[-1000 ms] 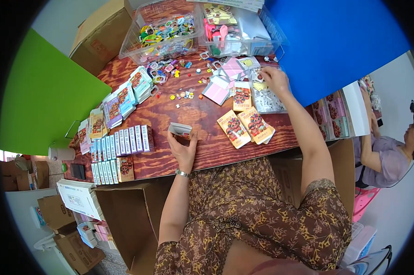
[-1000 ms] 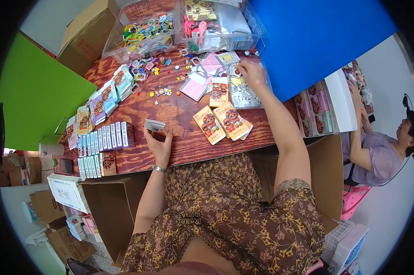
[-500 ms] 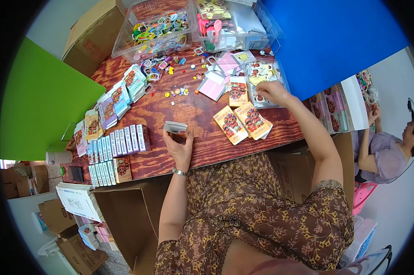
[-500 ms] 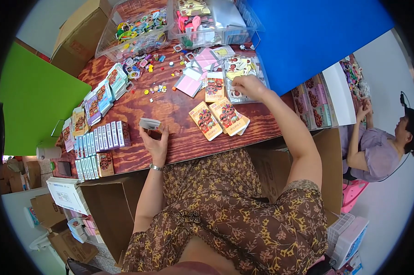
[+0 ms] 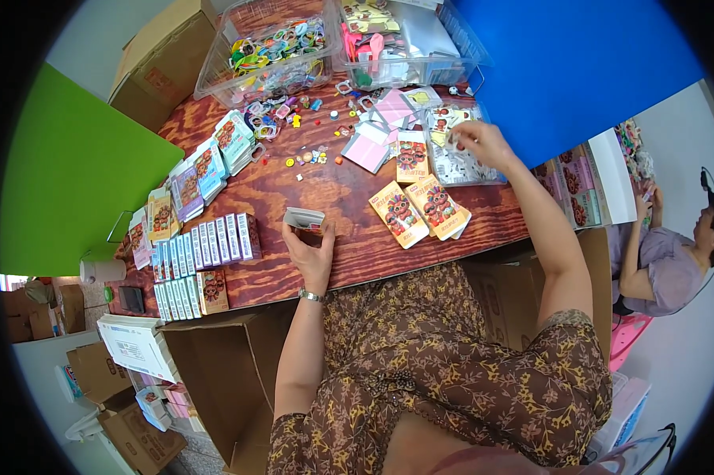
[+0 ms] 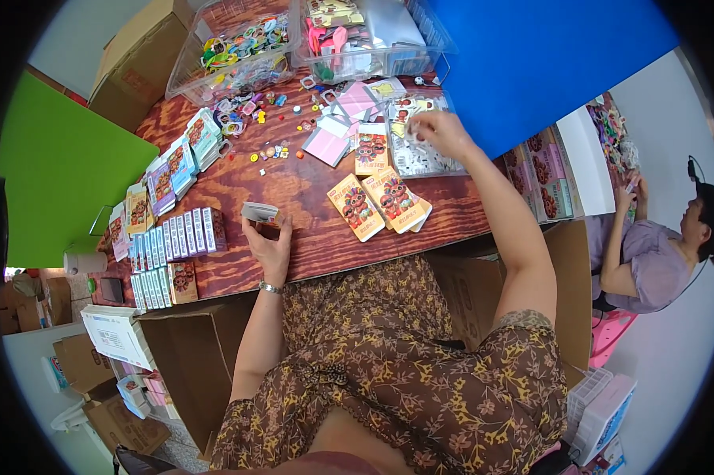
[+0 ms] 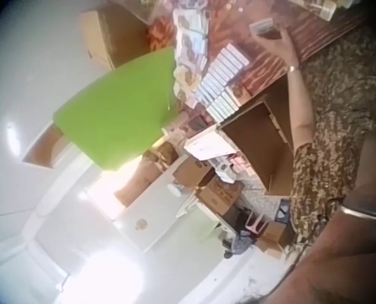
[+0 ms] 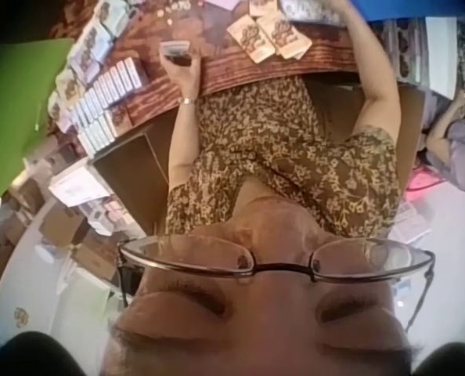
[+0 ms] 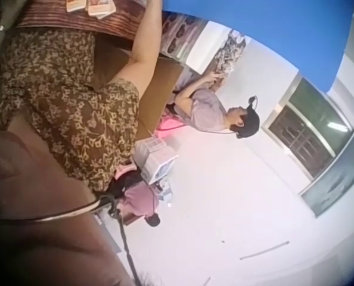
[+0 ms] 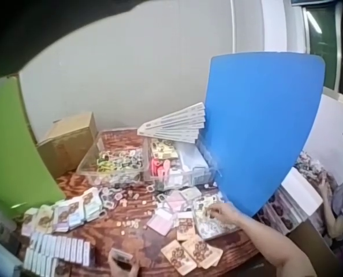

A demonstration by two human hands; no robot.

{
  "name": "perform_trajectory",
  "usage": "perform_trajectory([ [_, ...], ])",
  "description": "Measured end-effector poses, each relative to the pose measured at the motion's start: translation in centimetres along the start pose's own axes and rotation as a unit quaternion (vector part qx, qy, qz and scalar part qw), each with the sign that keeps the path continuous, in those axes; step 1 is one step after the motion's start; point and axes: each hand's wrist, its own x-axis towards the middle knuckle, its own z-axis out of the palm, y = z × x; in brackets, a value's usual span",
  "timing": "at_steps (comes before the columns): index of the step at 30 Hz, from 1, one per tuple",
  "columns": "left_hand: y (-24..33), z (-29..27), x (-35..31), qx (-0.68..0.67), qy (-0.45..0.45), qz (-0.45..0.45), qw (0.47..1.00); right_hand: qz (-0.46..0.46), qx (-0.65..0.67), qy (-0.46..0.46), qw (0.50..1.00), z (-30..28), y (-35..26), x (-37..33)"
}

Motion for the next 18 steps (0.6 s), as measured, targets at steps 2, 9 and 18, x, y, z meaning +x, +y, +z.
perform_trajectory([
  [2,-0.1,0.1,0.0,-0.004,0.003,-0.012,1.000,0.041,-0.030,0.043,0.998,-1.2,0.5,0.5],
  [9,-0.1,0.4,0.2,-0.010,0.005,0.003,1.000,-0.045,-0.272,0.120,0.954,-1.5,1.7,-0.2],
  [18,-0.2,0.4,0.1,0.006,0.012,0.008,1.000,-0.007,-0.148,-0.101,0.984,3.5,-0.3,-1.2],
])
